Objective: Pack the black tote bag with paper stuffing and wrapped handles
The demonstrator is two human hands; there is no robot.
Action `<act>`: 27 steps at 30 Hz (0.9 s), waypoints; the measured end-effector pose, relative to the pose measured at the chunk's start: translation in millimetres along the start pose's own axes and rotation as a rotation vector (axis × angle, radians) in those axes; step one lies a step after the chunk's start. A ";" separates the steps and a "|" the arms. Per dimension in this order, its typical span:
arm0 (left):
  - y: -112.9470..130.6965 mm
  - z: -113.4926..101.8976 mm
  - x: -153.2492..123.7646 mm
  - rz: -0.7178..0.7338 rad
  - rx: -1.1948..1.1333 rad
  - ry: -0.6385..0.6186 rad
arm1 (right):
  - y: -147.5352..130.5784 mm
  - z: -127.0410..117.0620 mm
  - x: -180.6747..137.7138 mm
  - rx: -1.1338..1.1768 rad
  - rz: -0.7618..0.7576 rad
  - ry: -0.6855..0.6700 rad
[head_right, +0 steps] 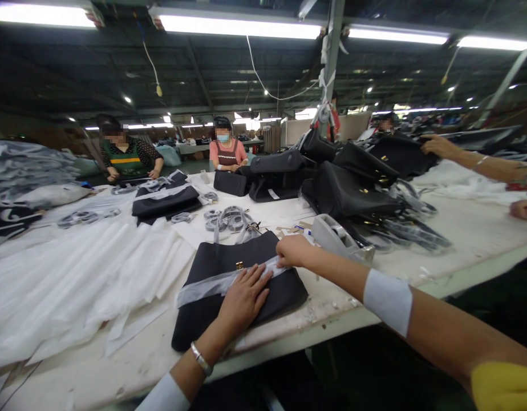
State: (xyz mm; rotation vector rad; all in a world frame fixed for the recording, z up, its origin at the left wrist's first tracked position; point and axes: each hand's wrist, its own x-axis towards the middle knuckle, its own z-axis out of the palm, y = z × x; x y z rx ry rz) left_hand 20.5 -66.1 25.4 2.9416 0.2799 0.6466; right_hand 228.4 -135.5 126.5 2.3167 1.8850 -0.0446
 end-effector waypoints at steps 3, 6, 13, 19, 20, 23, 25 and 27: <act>-0.7 1.0 -0.1 0.010 0.013 0.003 | 4.3 0.6 1.0 0.052 0.000 -0.032; -1.0 1.6 -0.4 0.018 0.019 0.005 | 9.0 0.1 1.2 0.094 0.008 -0.059; 0.2 -0.9 0.4 0.008 0.034 -0.025 | 10.0 -3.7 6.1 0.210 0.112 -0.163; 0.6 -2.0 1.1 0.007 0.030 -0.041 | 28.8 -0.9 10.0 0.438 0.158 -0.288; 0.6 -2.1 1.2 0.007 0.029 -0.043 | 34.3 0.1 8.7 0.486 0.166 -0.304; 0.3 -1.9 1.6 0.006 0.029 -0.049 | 49.4 4.5 1.9 0.657 0.183 -0.358; -0.2 -1.3 1.9 0.009 0.028 -0.047 | 55.5 8.8 -4.1 0.758 0.199 -0.369; -0.7 -0.7 2.0 0.014 0.028 -0.044 | 57.2 14.6 -9.3 0.842 0.216 -0.355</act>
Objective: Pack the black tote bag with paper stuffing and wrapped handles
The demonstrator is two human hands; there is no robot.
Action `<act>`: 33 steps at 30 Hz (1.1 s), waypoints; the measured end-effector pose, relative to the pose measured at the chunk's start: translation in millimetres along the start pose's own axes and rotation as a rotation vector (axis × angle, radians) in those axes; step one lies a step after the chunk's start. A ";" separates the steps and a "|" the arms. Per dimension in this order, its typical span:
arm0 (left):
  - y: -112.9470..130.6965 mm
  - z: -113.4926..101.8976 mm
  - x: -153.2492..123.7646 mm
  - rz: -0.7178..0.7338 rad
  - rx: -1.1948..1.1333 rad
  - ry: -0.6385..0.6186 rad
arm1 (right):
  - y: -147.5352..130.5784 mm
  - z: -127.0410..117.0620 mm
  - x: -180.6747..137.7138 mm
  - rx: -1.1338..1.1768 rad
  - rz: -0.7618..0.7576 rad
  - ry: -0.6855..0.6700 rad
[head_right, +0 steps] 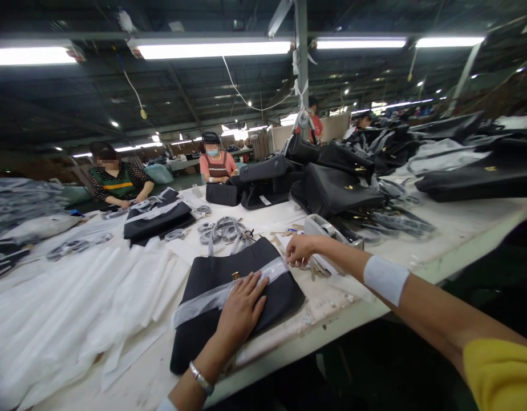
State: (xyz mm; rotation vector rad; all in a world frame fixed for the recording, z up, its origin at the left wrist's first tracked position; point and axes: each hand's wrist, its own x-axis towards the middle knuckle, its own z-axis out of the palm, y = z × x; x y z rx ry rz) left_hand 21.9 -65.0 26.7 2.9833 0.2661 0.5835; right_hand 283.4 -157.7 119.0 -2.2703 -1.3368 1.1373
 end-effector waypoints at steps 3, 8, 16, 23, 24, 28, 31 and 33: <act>0.0 0.7 -0.1 -0.001 0.012 -0.001 | 6.1 11.0 0.4 0.100 -0.007 0.046; 0.1 2.0 -0.2 0.002 0.033 0.004 | 10.1 30.5 7.6 0.218 -0.017 0.135; -1.1 3.2 0.0 0.021 0.036 0.022 | 14.9 42.3 13.5 0.277 -0.049 0.251; -1.2 3.9 -0.3 0.024 0.044 0.020 | 21.6 47.2 9.8 0.276 -0.144 0.313; -1.4 4.2 -0.4 0.026 0.043 0.020 | 23.5 47.0 9.4 0.267 -0.162 0.319; -2.2 4.7 -0.6 0.032 0.034 0.028 | 33.1 47.5 10.5 0.251 -0.239 0.330; -2.2 4.3 -0.7 0.031 0.029 0.031 | 40.3 51.8 15.4 0.252 -0.267 0.346; -1.9 3.7 -0.7 0.026 0.029 0.021 | 44.2 55.5 20.3 0.241 -0.268 0.365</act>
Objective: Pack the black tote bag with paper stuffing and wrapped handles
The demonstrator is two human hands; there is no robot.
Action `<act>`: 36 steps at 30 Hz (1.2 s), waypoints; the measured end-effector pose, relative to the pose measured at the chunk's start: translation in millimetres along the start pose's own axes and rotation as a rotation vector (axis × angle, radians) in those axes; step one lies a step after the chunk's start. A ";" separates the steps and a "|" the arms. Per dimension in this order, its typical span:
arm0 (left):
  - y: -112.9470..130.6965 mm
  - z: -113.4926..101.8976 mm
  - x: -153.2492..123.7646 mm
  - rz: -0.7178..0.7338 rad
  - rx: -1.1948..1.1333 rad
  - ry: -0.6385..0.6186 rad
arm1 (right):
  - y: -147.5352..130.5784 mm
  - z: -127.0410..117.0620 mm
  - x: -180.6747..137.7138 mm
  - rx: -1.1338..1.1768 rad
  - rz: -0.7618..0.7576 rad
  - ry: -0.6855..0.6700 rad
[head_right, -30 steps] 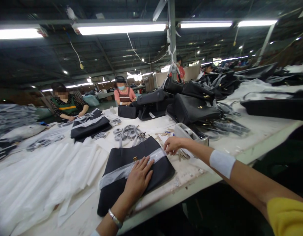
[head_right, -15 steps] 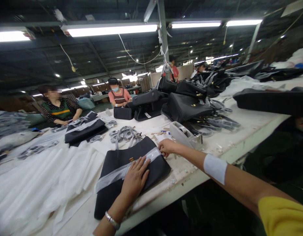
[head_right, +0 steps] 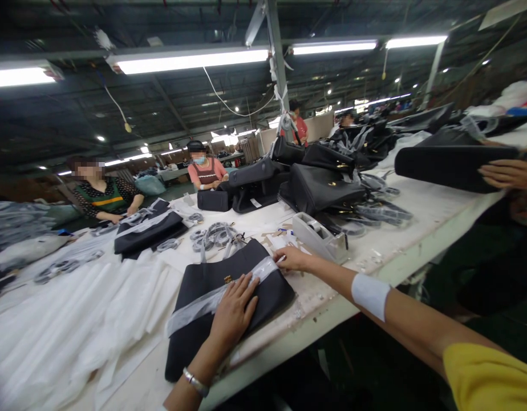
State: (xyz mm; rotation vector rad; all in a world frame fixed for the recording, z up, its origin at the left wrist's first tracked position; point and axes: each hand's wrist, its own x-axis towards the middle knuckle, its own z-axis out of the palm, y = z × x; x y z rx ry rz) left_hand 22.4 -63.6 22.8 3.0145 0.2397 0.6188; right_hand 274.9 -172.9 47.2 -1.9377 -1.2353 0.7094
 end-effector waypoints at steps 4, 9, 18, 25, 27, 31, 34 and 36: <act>0.7 -1.6 0.2 -0.004 -0.003 -0.017 | 7.9 4.9 6.1 -0.063 -0.036 0.046; 0.9 -2.5 0.1 -0.002 -0.004 -0.009 | 12.0 4.1 7.5 -0.156 -0.052 0.156; 0.6 -0.9 -0.5 0.005 0.001 0.003 | -5.3 6.8 -1.5 -0.192 0.025 0.219; 1.4 -1.3 -0.7 0.001 0.011 -0.005 | -22.8 3.1 -20.0 0.019 0.122 0.051; 1.7 -1.3 -0.7 0.003 0.013 0.000 | -24.5 4.4 -28.4 0.125 0.164 -0.001; 1.2 -0.7 -0.6 0.001 0.023 -0.009 | -30.2 10.7 -37.6 0.296 0.201 0.011; 0.1 0.3 -0.8 0.003 0.026 -0.005 | -34.6 12.3 -37.5 0.362 0.204 0.047; -0.3 0.9 -1.0 0.007 0.030 -0.004 | -34.6 11.0 -36.3 0.382 0.195 0.051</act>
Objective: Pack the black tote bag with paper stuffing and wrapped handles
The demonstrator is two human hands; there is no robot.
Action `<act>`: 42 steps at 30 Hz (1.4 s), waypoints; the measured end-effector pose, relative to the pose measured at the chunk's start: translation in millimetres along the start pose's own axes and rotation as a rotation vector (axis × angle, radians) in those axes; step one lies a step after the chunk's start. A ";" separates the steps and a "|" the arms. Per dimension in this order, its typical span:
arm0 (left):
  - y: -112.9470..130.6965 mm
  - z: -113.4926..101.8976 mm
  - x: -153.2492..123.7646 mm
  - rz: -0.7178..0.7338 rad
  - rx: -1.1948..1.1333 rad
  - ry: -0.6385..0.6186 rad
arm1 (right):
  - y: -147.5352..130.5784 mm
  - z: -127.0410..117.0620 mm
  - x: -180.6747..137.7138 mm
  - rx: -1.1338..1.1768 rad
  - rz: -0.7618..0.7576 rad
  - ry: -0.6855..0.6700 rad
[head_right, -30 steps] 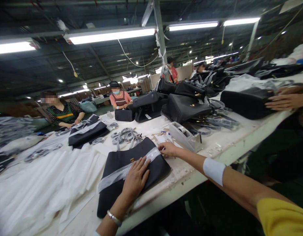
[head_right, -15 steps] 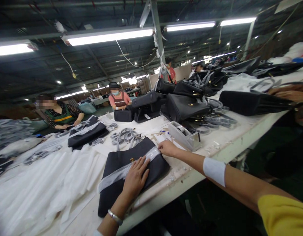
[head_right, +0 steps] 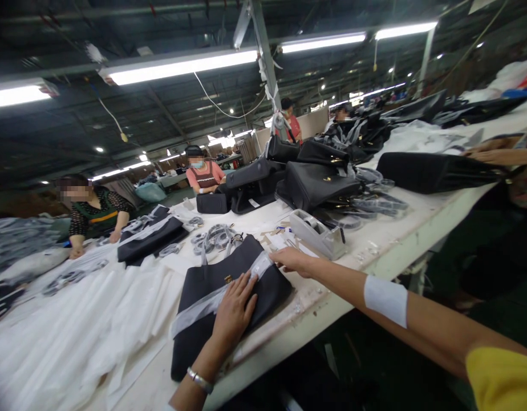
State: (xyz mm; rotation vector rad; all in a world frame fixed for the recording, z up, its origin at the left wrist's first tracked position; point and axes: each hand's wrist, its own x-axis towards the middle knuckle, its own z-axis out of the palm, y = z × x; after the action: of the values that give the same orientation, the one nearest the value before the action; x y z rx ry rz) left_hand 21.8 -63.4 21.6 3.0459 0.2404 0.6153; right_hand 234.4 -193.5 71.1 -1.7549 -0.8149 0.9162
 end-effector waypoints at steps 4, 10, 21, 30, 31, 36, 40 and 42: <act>0.4 -0.3 0.4 0.002 0.013 -0.020 | 4.9 -5.9 5.5 -0.036 0.015 0.000; 4.3 -6.4 0.3 -0.009 0.010 -0.055 | 8.6 -7.1 15.8 -0.219 0.004 0.027; 11.9 -13.6 -5.5 -0.030 -0.029 -0.035 | -10.2 1.7 7.9 -0.714 -0.289 0.236; 1.1 -24.1 -10.7 0.007 -0.046 -0.063 | 24.9 60.3 16.1 -1.079 -0.773 0.166; -5.6 -29.0 -15.7 0.003 -0.030 -0.068 | 28.3 60.1 17.7 -1.087 -0.778 0.168; -48.9 -50.3 -54.0 -0.316 0.131 -0.015 | 24.7 56.1 18.8 -1.131 -0.733 0.171; -57.5 -54.2 -75.6 -0.409 0.124 -0.033 | 20.9 53.6 12.1 -1.116 -0.653 0.110; -51.6 -55.0 -80.5 -0.414 0.115 -0.032 | 21.8 50.8 7.8 -1.106 -0.658 0.062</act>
State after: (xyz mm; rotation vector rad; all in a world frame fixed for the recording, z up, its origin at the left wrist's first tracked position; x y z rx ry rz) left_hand -80.4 -25.4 38.5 2.9646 0.9032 0.5354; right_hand 197.2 -171.5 35.8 -2.1138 -1.9307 -0.1153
